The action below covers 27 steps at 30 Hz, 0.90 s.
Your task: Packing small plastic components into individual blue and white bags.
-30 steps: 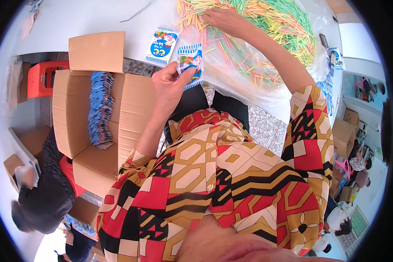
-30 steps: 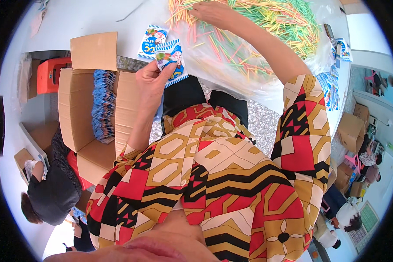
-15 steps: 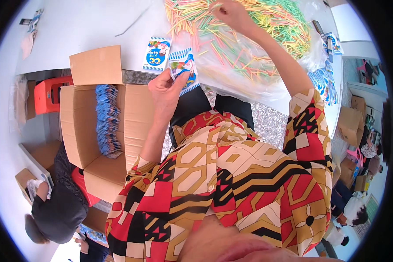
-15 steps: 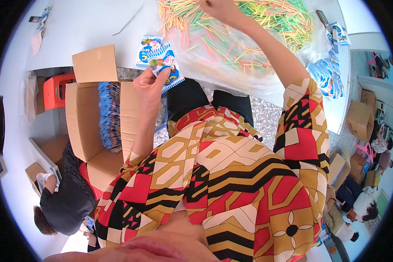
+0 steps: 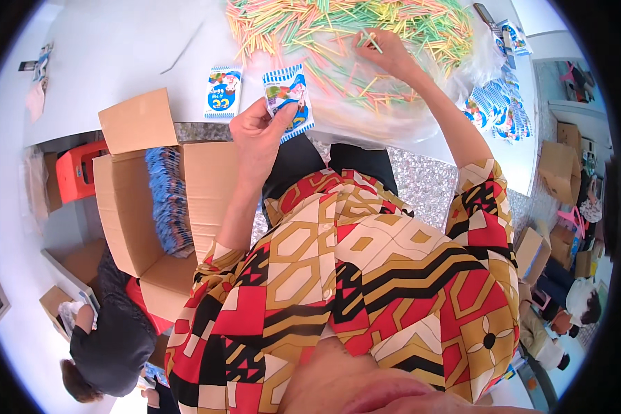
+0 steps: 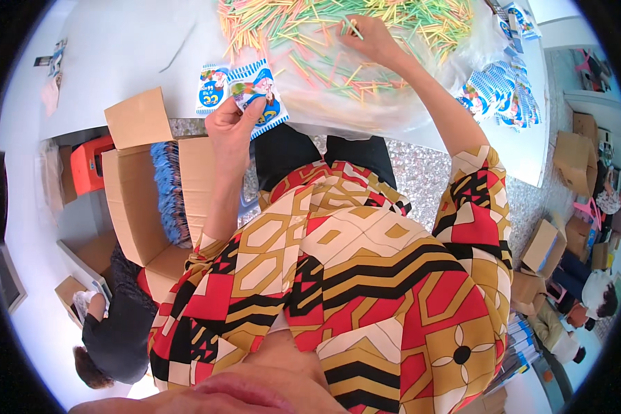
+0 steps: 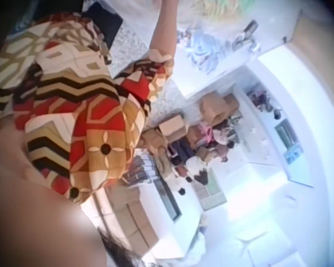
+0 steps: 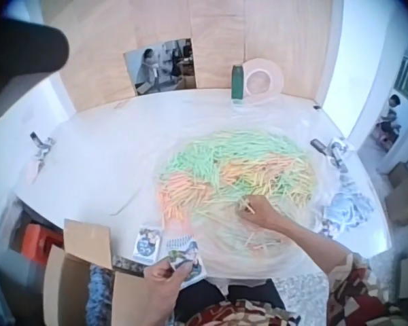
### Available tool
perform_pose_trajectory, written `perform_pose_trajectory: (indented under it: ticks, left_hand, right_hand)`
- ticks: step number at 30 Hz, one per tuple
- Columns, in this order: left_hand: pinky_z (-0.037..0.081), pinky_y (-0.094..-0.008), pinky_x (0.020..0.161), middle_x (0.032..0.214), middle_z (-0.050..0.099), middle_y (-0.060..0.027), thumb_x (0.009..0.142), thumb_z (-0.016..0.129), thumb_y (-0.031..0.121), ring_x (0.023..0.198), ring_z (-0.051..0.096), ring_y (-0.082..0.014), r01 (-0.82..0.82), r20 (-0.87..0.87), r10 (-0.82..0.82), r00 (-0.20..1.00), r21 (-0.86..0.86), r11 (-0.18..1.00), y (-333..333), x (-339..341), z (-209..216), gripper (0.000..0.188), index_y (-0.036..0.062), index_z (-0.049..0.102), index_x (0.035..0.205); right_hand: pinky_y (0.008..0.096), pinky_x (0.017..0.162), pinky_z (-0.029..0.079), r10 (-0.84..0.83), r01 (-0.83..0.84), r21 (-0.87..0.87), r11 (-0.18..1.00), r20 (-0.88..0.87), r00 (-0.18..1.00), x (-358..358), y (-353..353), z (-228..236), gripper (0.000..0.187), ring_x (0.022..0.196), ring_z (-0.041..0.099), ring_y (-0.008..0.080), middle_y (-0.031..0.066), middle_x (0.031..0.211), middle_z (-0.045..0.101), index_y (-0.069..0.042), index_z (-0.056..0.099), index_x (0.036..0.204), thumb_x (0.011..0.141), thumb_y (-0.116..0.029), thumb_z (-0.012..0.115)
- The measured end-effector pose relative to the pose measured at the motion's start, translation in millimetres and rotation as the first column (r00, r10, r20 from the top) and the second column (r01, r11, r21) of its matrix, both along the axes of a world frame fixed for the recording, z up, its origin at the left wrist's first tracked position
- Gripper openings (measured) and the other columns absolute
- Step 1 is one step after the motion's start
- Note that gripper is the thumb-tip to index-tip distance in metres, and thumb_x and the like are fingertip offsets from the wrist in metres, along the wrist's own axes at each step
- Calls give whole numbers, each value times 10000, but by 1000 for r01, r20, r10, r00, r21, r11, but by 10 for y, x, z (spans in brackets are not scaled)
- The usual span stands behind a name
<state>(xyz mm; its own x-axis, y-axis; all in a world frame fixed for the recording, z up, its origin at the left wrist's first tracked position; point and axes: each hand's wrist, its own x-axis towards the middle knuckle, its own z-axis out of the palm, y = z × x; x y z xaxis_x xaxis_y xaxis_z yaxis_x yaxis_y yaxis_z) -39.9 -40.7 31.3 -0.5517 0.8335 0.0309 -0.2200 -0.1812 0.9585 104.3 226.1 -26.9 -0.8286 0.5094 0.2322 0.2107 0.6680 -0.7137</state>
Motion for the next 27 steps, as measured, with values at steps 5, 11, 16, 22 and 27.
perform_pose_trajectory:
  ticks: [5,11,16,22,27]
  left_hand:
    - [444,-169,638,858,655,-32,842,646,51,740,559,-31,33,-23,-34,999,-15,999,73,39,-21,161,-45,647,972]
    - [399,-172,542,748,610,7,831,661,54,644,493,-7,25,-86,-30,996,-60,998,263,89,-76,101,-40,639,860]
    - [249,-206,451,573,442,60,796,703,102,551,329,-4,58,-272,-69,960,-48,997,452,62,-242,227,4,556,654]
    - [247,-234,444,535,431,39,768,723,119,517,319,-27,99,-375,-87,923,11,995,616,165,-230,188,4,604,678]
    - [255,-243,442,526,458,16,755,732,128,500,330,-45,134,-396,-106,912,44,990,655,216,-230,165,0,636,714]
  right_hand:
    - [270,554,402,-62,63,30,998,-12,998,-17,15,-36,131,579,472,92,15,635,532,-66,620,888,790,-147,648]
    - [265,570,423,-60,61,-13,998,76,995,72,-31,371,204,594,491,92,17,660,555,-58,636,938,796,-201,664]
    - [231,539,441,-80,18,-477,879,-111,991,117,-305,1164,149,587,543,80,15,675,599,-24,632,838,772,-151,669]
    - [224,562,441,74,-113,-510,852,-96,993,88,-597,1676,145,618,536,64,1,720,598,-24,621,882,784,-114,678]
    - [220,607,436,382,-485,-140,863,-446,809,-19,-428,1340,136,675,542,64,6,744,607,-24,622,890,784,-93,673]
